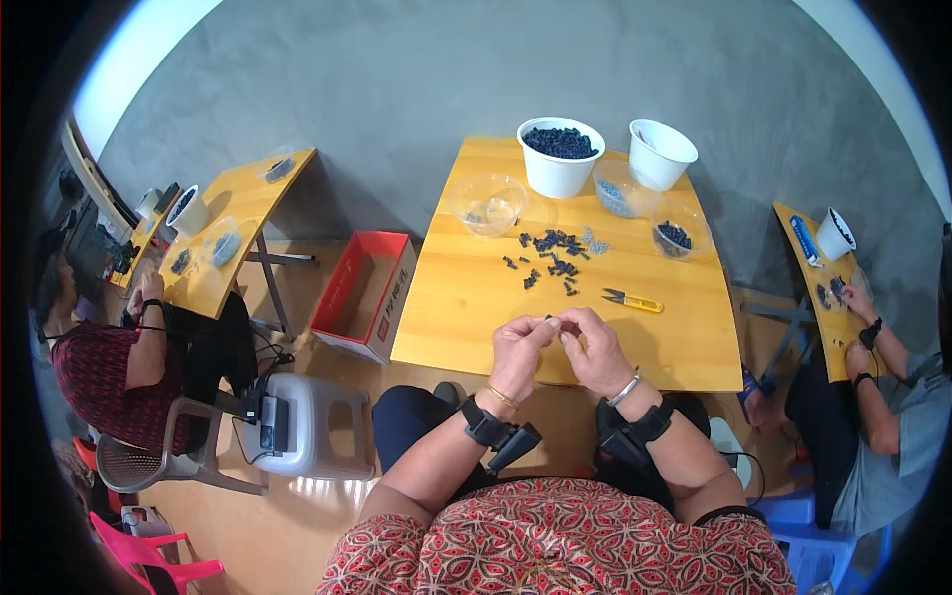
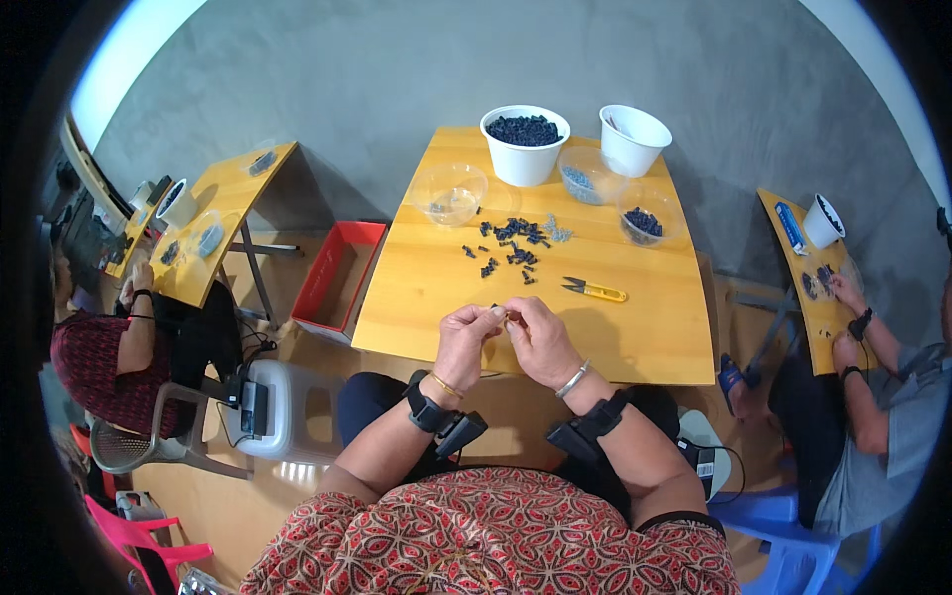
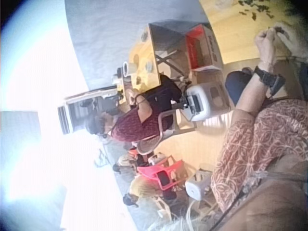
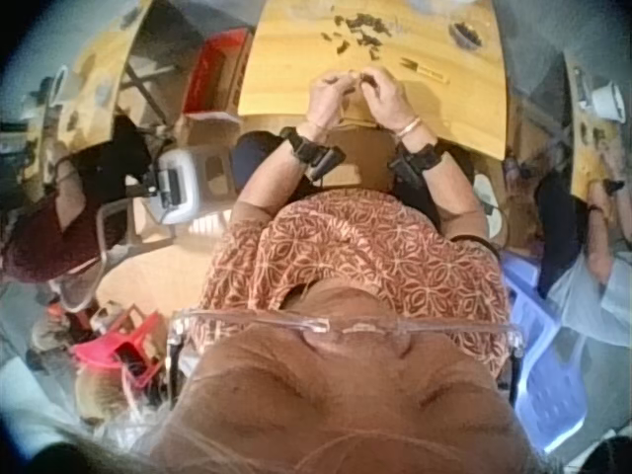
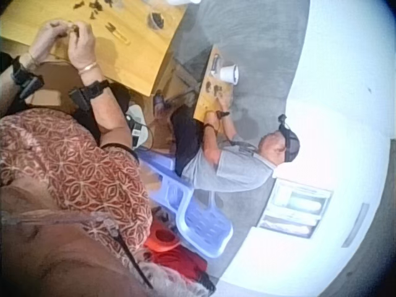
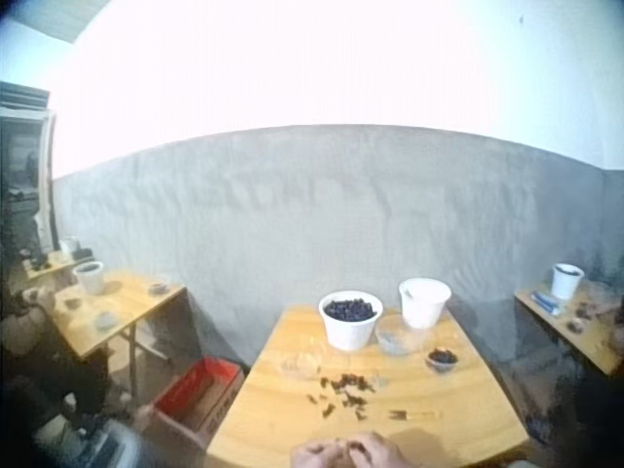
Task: Assembling small black plastic components by hand and sorting them.
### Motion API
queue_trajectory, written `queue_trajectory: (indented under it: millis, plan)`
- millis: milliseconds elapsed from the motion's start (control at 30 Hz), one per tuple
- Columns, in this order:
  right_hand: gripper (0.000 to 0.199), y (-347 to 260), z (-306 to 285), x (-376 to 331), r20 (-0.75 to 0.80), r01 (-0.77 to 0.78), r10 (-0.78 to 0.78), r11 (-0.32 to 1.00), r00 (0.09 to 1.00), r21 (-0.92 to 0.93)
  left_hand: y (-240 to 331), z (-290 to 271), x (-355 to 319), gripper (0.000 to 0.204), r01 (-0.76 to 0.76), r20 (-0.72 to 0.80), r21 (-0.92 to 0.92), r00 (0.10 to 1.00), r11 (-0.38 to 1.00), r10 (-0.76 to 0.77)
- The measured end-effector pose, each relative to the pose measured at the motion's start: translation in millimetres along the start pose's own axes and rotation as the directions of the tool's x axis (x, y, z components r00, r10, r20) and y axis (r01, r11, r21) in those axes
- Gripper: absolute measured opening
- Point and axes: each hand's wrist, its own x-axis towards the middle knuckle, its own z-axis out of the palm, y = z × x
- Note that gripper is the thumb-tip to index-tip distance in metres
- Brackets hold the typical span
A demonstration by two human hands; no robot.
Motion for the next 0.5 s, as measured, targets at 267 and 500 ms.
queue_trajectory:
  millis: [267, 500]
  plan:
    - [0.01, 5, -19, 2, -0.023, 0.119, -0.123, 0.986, 0.992, -0.117, 9, 3, -8, 0.009, 0.209, 0.199, -0.177, 0.965, 0.962, -0.174]
    - [0.01, 2, -34, 1, -0.014, -0.077, 0.08, 0.987, 0.997, 0.139, 15, 7, -16, 0.013, -0.002, 0.198, 0.011, 0.98, 1.0, 0.0]
